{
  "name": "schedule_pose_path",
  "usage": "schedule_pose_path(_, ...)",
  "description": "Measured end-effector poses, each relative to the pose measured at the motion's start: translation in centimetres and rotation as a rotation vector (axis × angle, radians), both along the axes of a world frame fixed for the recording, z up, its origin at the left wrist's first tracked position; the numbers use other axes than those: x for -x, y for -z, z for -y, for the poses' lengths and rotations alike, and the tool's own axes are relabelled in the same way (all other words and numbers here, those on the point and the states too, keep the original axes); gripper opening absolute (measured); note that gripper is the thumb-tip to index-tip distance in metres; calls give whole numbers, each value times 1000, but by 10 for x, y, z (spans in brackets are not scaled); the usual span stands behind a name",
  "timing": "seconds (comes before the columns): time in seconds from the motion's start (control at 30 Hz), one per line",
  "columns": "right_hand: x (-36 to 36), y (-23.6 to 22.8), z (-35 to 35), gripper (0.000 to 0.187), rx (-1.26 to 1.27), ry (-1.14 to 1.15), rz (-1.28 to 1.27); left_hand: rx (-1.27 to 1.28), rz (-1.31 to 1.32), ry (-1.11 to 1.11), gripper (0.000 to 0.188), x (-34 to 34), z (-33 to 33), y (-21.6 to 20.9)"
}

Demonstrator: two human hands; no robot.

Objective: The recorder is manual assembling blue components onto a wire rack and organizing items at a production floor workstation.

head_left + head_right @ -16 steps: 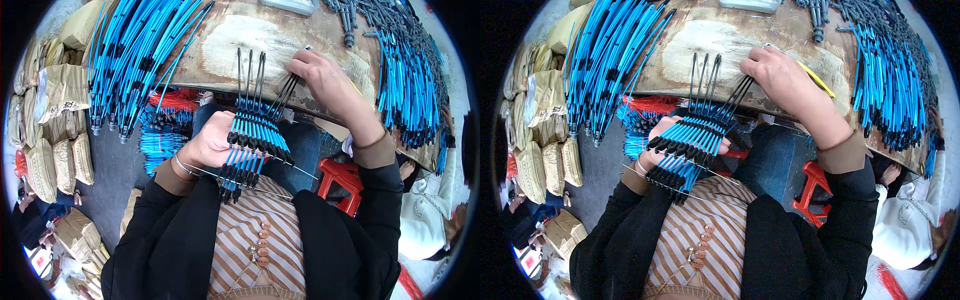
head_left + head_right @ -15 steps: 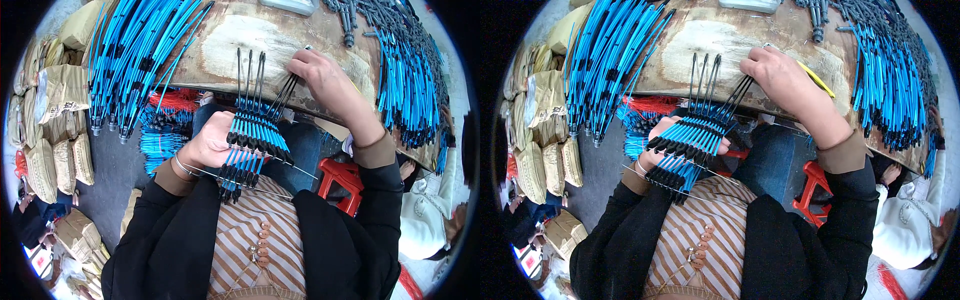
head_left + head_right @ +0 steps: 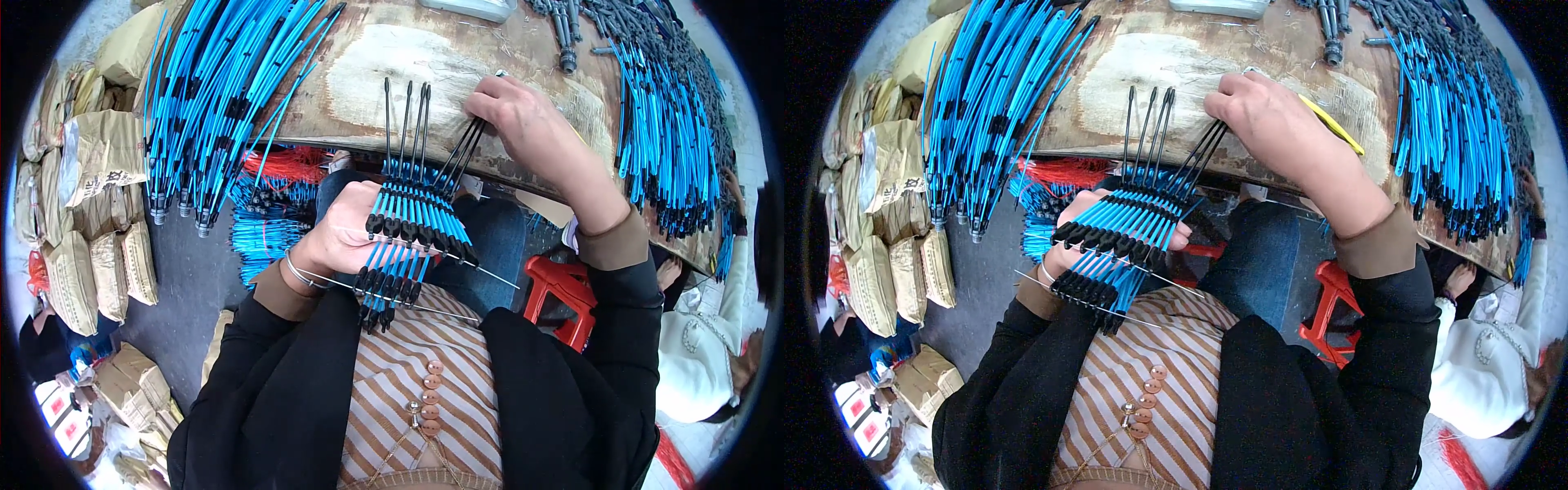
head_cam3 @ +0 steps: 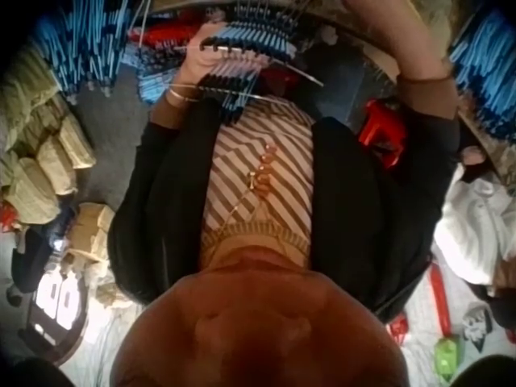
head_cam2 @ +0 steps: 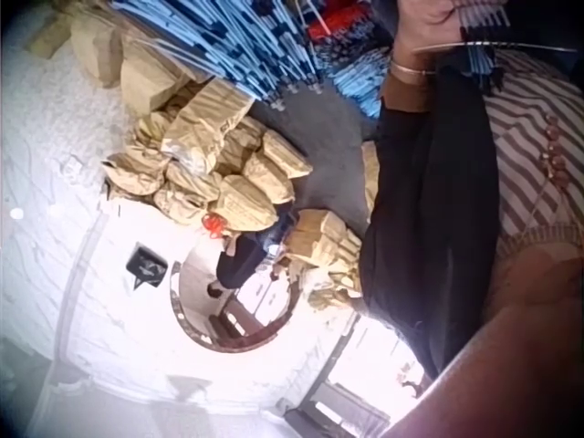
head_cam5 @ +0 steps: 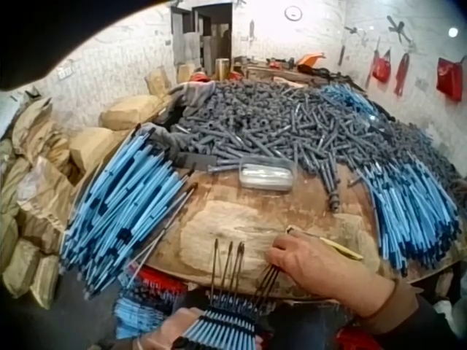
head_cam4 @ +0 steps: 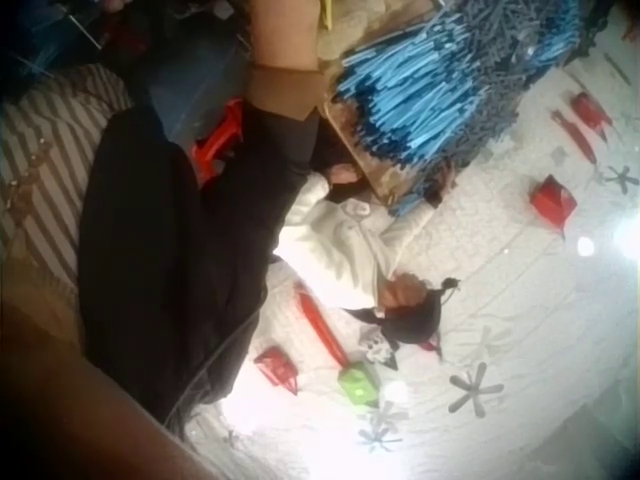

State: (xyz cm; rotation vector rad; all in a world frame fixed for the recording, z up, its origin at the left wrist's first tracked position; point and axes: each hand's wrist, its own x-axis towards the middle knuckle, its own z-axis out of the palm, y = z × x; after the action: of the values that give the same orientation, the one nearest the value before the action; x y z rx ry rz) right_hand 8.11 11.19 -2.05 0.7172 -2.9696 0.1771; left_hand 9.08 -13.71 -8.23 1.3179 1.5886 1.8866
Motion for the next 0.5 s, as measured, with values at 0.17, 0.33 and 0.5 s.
schedule_pose_path(0.17,1,0,-1,8,-5,-9,-3,11,80,22,8,0,0,-1)
schedule_pose_path(0.33,1,-2,0,7,-2,-5,-2,-1,61,24,8,2,0,-5)
schedule_pose_path(0.5,-1,-2,1,7,22,-24,-32,30,141,43,7,-3,1,-7)
